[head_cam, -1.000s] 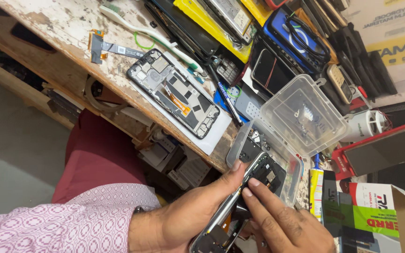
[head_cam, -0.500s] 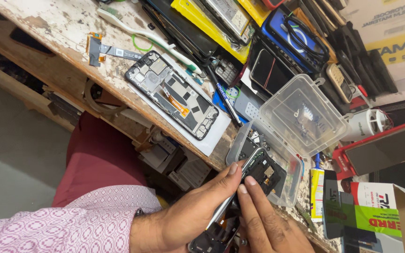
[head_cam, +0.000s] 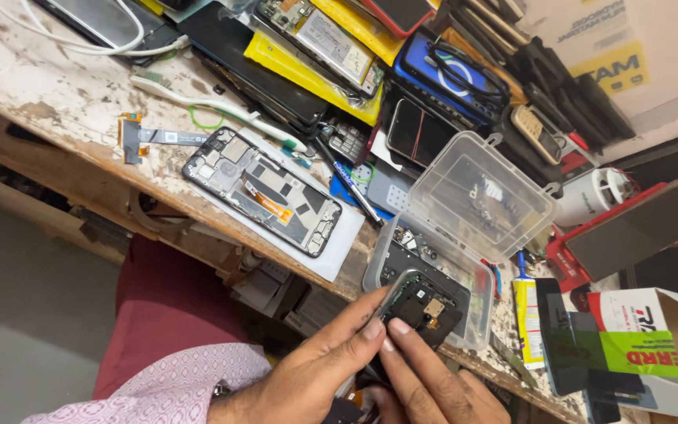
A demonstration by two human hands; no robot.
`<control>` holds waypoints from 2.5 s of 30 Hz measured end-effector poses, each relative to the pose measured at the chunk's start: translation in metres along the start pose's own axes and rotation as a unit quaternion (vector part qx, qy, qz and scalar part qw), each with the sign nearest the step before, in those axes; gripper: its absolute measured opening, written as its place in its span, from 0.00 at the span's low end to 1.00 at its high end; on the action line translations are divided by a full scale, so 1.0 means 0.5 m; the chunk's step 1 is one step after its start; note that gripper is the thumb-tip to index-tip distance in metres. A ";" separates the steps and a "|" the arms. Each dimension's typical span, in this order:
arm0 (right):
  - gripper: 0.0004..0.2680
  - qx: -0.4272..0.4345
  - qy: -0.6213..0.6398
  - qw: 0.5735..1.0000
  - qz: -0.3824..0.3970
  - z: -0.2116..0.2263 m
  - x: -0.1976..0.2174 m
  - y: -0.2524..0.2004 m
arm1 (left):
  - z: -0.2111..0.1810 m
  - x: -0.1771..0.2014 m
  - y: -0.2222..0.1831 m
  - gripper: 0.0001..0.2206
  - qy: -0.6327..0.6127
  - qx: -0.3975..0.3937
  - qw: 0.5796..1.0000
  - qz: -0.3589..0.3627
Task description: The person disassembles a mobile phone using a screwdriver, handles the internal circuit board and screen assemblies, and moves components around the cluttered workbench.
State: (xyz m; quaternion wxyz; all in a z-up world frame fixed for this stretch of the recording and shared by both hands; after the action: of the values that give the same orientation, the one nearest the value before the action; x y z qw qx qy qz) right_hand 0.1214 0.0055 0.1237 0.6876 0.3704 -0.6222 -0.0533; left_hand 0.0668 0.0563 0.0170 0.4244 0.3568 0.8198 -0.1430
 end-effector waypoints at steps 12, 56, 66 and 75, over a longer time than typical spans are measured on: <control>0.18 -0.115 -0.049 0.992 -0.025 -0.030 0.005 -0.032 | 0.005 -0.010 -0.002 0.29 0.018 0.022 0.999 -0.018; 0.10 -0.527 0.454 0.718 -0.025 -0.233 -0.019 -0.032 | -0.082 -0.113 0.017 0.34 -0.248 0.106 0.963 0.021; 0.08 -0.510 0.606 0.605 -0.077 -0.291 -0.010 0.024 | -0.096 -0.137 0.047 0.35 -0.184 0.109 0.977 0.008; 0.07 -0.496 0.643 0.575 -0.098 -0.313 -0.006 0.007 | -0.097 -0.138 0.046 0.35 -0.162 0.100 0.982 -0.015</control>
State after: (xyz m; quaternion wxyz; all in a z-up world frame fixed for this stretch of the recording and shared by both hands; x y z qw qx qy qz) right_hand 0.2595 0.0788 0.1306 0.9741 -0.0324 0.1474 -0.1684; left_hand 0.0808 0.0666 0.1027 0.5111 0.3573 0.7272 -0.2869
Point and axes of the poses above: each hand's wrist, its own y-axis towards the middle knuckle, its own x-axis out of the back of the hand, z = x × y, the point moved 9 cm from there along y, towards the middle knuckle, and after that the axes turned 8 degrees about -z, right-handed, at the moved point
